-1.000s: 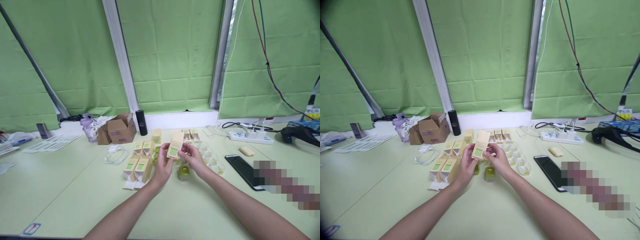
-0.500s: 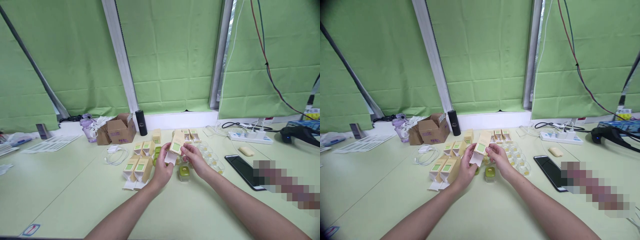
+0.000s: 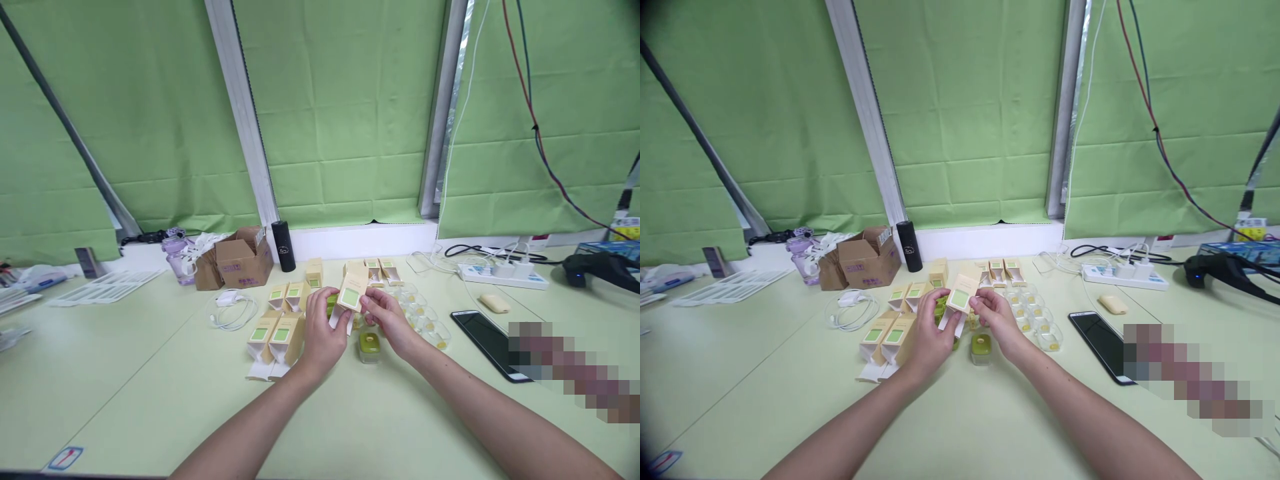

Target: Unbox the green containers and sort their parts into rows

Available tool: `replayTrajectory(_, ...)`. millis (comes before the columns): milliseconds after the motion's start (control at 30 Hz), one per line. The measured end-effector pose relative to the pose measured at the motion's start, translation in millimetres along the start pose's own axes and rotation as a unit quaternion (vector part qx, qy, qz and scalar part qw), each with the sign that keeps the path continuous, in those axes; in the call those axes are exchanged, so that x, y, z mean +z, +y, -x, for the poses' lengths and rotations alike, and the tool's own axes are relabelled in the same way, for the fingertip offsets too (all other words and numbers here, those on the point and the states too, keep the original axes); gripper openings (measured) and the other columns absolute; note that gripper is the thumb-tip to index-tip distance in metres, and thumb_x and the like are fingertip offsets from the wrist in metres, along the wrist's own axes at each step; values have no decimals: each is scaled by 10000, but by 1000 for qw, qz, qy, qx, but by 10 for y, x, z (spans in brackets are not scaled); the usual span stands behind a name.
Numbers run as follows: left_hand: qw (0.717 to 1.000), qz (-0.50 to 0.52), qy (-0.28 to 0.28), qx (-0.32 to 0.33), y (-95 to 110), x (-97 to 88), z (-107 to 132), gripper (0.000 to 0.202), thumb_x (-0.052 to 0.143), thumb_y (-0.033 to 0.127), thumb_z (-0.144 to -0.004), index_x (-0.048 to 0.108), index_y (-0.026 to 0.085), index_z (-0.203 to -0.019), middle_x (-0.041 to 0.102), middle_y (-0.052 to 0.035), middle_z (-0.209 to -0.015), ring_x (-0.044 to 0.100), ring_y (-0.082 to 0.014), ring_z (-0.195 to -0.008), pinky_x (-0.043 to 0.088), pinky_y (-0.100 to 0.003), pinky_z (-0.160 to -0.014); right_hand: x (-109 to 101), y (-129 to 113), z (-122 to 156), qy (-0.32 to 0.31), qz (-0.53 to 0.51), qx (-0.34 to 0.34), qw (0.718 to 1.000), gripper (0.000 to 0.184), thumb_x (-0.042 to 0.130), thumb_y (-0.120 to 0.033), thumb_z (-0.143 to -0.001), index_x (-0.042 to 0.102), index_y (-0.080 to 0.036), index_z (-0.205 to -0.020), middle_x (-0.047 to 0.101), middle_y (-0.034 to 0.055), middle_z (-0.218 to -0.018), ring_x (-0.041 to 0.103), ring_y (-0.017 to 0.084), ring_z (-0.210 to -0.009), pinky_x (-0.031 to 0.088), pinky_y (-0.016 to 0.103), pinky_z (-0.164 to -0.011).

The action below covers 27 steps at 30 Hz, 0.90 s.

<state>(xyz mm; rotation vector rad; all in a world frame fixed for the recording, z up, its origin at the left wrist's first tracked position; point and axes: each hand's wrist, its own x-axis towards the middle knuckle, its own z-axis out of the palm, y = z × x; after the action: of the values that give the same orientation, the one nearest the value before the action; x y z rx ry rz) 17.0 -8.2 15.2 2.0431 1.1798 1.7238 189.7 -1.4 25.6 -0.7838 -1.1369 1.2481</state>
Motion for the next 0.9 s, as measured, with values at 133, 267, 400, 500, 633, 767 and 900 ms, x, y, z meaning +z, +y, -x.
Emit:
replayTrajectory(133,999,18,-25,14,9,-4,10,351,631,286,-1003,628,266,-1353,675,-110,-1335,589,-310,-1297,438,-494,-1139,-14,1,-13,15,-1,1,1000,523,903,-634,-687,737,-221,-962,707,38,-854,534,161,-685,365,277,-560)
replayTrajectory(267,998,53,-42,-1,24,-16,10,333,479,311,-1089,635,256,-1379,680,-111,-1391,605,-283,-1323,441,-457,-1148,-27,13,-22,27,-18,10,999,516,919,-627,-682,737,-220,-943,691,36,-852,550,159,-710,382,259,-552)
replayTrajectory(400,996,76,-33,-21,38,-11,-3,317,445,333,-1106,651,248,-1331,697,-109,-1345,638,-270,-1278,478,-432,-1103,-25,34,-20,26,-31,21,999,508,936,-619,-675,730,-220,-911,691,32,-854,557,146,-706,391,251,-552)
replayTrajectory(500,996,78,-32,-43,29,8,-4,290,496,328,-1088,641,246,-1325,699,-113,-1332,650,-268,-1249,496,-426,-1076,-25,58,-20,25,-29,20,999,505,926,-627,-690,731,-224,-923,691,29,-846,561,150,-703,395,261,-558)
replayTrajectory(633,990,109,-19,-83,-17,40,-5,250,624,326,-1027,651,251,-1265,707,-96,-1270,664,-256,-1190,514,-412,-1046,-33,90,-25,14,-30,20,999,498,926,-607,-705,718,-239,-967,699,23,-850,581,163,-727,405,270,-576)
replayTrajectory(767,983,151,-27,-97,-62,69,-3,381,757,243,-902,637,262,-1263,695,-79,-1274,650,-250,-1207,498,-414,-1077,-32,68,-22,5,-36,18,999,513,929,-607,-704,722,-237,-993,691,14,-838,558,148,-709,402,262,-578)
replayTrajectory(900,977,183,-40,-101,-53,85,16,554,832,209,-803,604,256,-1306,670,-94,-1317,632,-270,-1241,491,-419,-1082,-25,9,-8,-9,-12,9,1000,517,889,-656,-731,743,-229,-982,699,22,-866,516,131,-655,392,268,-566)
